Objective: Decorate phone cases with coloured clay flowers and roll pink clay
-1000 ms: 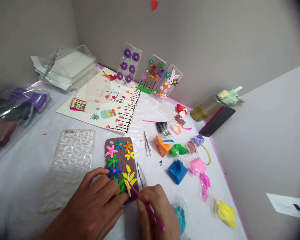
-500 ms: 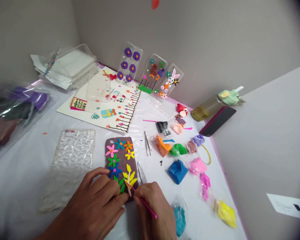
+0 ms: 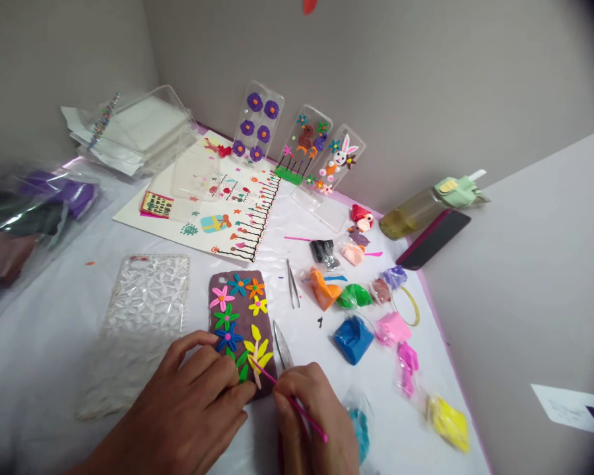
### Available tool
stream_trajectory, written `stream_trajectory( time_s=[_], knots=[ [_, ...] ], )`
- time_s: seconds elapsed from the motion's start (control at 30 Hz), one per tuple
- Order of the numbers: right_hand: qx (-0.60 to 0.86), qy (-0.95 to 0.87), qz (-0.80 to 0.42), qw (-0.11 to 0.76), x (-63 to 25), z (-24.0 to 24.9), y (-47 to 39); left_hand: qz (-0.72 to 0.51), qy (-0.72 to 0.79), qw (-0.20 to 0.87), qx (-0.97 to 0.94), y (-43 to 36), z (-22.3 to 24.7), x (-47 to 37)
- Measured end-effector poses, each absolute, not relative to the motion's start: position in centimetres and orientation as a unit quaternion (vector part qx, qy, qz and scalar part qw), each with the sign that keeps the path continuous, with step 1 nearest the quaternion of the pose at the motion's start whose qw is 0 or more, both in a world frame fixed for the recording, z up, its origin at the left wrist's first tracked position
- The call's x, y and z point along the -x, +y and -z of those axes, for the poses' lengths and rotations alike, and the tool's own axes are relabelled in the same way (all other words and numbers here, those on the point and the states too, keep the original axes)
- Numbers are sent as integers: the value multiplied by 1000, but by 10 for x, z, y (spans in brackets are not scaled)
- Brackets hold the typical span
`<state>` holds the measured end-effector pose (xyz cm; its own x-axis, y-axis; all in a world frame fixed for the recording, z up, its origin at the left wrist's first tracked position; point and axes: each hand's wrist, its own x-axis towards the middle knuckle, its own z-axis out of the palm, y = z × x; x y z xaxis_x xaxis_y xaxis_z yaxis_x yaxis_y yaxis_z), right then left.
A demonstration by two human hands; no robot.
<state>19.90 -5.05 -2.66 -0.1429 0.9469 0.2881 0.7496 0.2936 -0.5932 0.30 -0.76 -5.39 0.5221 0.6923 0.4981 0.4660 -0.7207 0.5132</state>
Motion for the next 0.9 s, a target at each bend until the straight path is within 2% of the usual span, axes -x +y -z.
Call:
stream_trajectory(
  time_s=[0.43,0.67,0.83,0.9],
  knots=[
    [591,-721,-156,326,-201,30,-56,-356,334,167,-857,-7,54,-4],
    [569,-751,-102,319,-195,44,-56,-346,332,159,-863,-9,64,-1],
    [551,-741,-38,382,-186,51,-49,-354,335,156,-859,-7,60,-3],
    [548,-756,-53,354,-188,49,-50,-353,338,161,-857,-7,58,-3]
  ],
)
